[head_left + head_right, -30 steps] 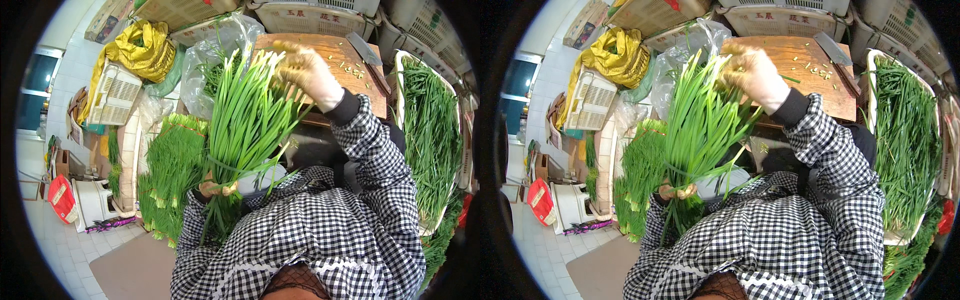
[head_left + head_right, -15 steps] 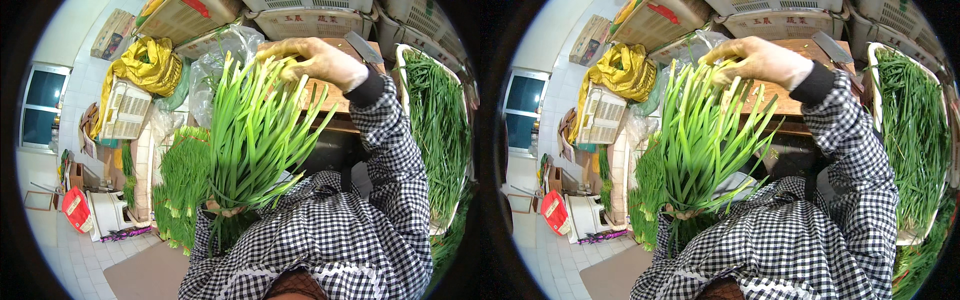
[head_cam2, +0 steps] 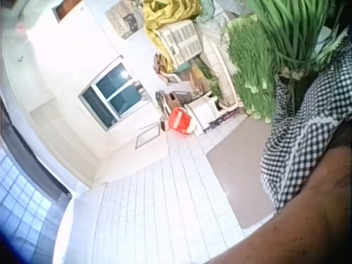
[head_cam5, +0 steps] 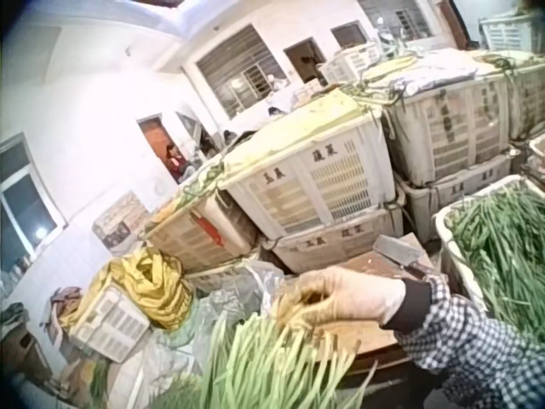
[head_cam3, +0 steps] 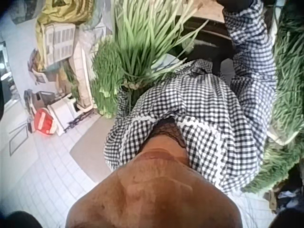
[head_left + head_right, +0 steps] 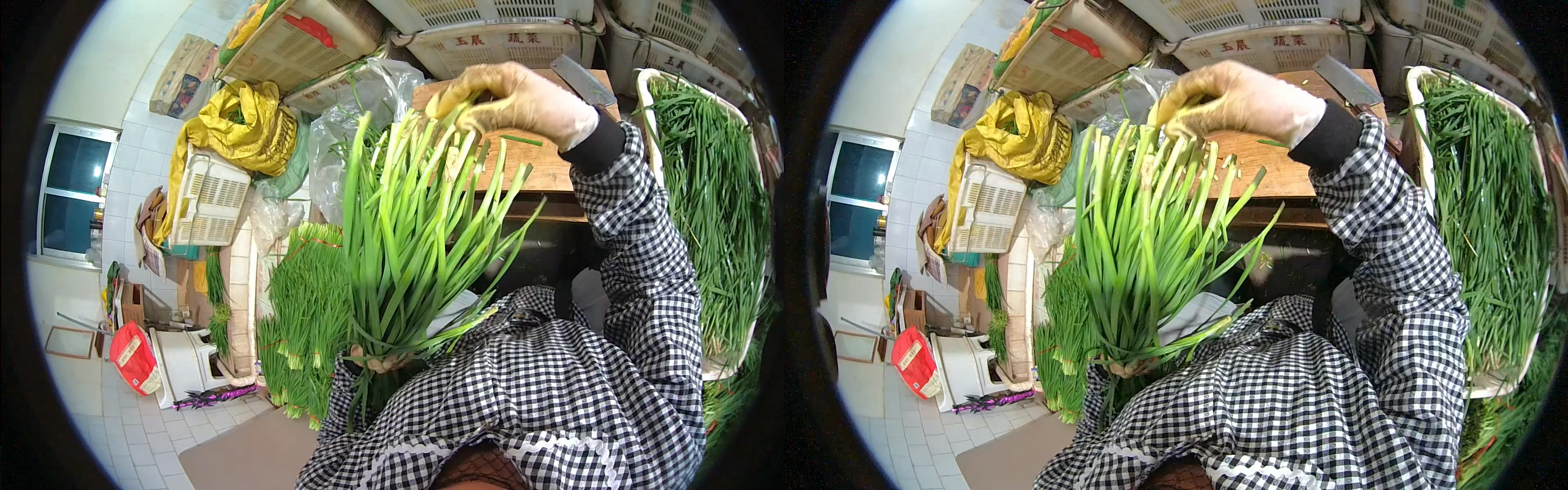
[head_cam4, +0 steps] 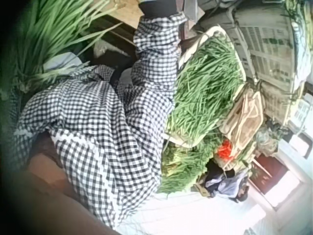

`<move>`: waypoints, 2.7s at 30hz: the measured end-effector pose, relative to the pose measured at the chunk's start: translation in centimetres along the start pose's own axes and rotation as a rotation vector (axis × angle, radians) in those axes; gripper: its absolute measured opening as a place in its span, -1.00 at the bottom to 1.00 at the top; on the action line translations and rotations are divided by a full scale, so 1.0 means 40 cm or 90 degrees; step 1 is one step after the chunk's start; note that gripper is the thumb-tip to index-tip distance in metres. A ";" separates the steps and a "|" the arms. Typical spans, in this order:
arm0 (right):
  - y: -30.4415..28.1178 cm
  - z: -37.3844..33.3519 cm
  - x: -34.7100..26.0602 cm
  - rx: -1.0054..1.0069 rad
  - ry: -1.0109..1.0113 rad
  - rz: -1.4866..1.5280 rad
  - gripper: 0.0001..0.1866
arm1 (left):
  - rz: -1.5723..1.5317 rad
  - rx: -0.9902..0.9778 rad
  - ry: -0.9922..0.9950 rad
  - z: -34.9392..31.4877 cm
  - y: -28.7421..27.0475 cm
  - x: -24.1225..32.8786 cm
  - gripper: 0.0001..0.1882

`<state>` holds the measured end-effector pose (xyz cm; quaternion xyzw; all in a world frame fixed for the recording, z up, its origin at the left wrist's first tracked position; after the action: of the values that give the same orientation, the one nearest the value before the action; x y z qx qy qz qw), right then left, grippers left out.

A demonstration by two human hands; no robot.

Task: The person trims the ends of green onions using a knife on a wooden cutting board, then bundles them with rubber bands and places them into a white basket. The person repeats this process for multiple bunches of green onions.

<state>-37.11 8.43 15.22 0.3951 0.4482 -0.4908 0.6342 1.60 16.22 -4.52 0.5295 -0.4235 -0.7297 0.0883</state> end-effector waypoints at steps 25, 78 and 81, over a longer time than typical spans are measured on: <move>0.034 -0.002 0.075 0.106 0.109 0.077 -0.89 | 0.345 0.112 0.215 -0.071 -0.144 0.106 -0.33; -0.046 -0.042 0.104 0.111 -0.077 -0.251 -0.63 | 0.423 0.108 0.233 -0.091 -0.155 0.196 -0.34; 0.002 -0.007 0.141 0.053 -0.008 -0.253 -0.72 | 0.428 0.108 0.233 -0.091 -0.145 0.194 -0.34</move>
<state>-36.43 7.20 9.77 0.3215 0.4925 -0.6269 0.5110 3.25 13.47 -14.36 0.4876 -0.6096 -0.5161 0.3525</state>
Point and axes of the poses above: each hand's wrist, its own z-axis towards the middle knuckle, its own y-axis out of the palm, x = y × z, the point moved 8 cm from there along z, towards the middle knuckle, and after that the axes turned 15 degrees about z, right-handed, at the moved point
